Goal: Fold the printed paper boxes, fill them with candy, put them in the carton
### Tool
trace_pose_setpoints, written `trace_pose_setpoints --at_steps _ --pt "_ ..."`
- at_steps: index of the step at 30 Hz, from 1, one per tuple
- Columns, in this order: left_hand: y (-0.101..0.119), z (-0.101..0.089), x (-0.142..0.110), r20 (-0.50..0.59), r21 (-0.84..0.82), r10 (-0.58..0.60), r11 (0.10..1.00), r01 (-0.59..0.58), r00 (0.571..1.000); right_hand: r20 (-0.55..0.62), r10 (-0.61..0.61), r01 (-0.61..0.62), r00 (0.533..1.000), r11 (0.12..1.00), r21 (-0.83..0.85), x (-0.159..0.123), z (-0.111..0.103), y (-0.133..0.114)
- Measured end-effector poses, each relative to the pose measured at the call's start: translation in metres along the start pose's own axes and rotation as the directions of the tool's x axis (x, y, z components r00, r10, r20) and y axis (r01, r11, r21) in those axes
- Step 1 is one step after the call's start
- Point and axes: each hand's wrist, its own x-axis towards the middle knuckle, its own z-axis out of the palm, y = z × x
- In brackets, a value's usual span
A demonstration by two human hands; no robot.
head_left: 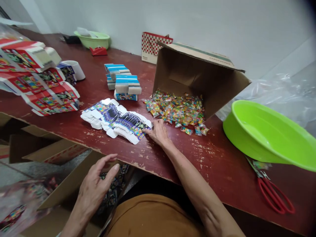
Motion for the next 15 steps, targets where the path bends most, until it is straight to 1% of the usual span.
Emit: trace_pose_setpoints --at_steps 2,4,7,8,9,10,11,12,13,14,15 --pt "0.01 0.012 0.006 -0.039 0.049 0.124 0.991 -0.122 0.991 -0.041 0.04 -0.033 0.998 0.987 0.16 -0.001 -0.001 0.003" --pt "0.019 0.021 0.011 -0.101 0.101 0.243 0.967 -0.234 0.965 -0.034 0.073 -0.06 0.997 0.957 0.284 -0.006 -0.008 0.008" --pt "0.033 0.024 0.016 -0.205 0.154 0.357 0.931 -0.331 0.911 0.069 0.048 -0.071 0.996 0.918 0.39 -0.024 -0.029 0.016" --pt "0.037 0.024 0.017 -0.206 0.132 0.363 0.93 -0.342 0.909 0.109 0.019 -0.066 0.994 0.889 0.454 -0.033 -0.037 0.017" --pt "0.042 0.025 0.017 -0.165 0.064 0.341 0.94 -0.335 0.925 0.158 -0.035 -0.063 0.987 0.815 0.577 -0.042 -0.046 0.017" --pt "0.046 0.027 0.017 -0.066 -0.048 0.293 0.954 -0.297 0.954 0.204 -0.097 -0.067 0.974 0.739 0.67 -0.051 -0.053 0.015" --pt "0.05 0.029 0.016 0.092 -0.179 0.229 0.961 -0.21 0.969 0.235 -0.156 -0.072 0.959 0.672 0.737 -0.06 -0.06 0.013" --pt "0.052 0.033 0.014 0.294 -0.29 0.169 0.953 -0.081 0.941 0.265 -0.212 -0.082 0.941 0.615 0.784 -0.068 -0.065 0.01" --pt "0.054 0.038 0.011 0.502 -0.356 0.134 0.933 0.063 0.855 0.291 -0.26 -0.09 0.921 0.584 0.807 -0.075 -0.068 0.006" --pt "0.054 0.044 0.008 0.674 -0.374 0.122 0.907 0.194 0.728 0.313 -0.301 -0.096 0.901 0.565 0.82 -0.08 -0.071 0.003" --pt "0.053 0.049 0.004 0.79 -0.366 0.125 0.881 0.299 0.6 0.331 -0.336 -0.102 0.882 0.55 0.829 -0.085 -0.072 0.0"
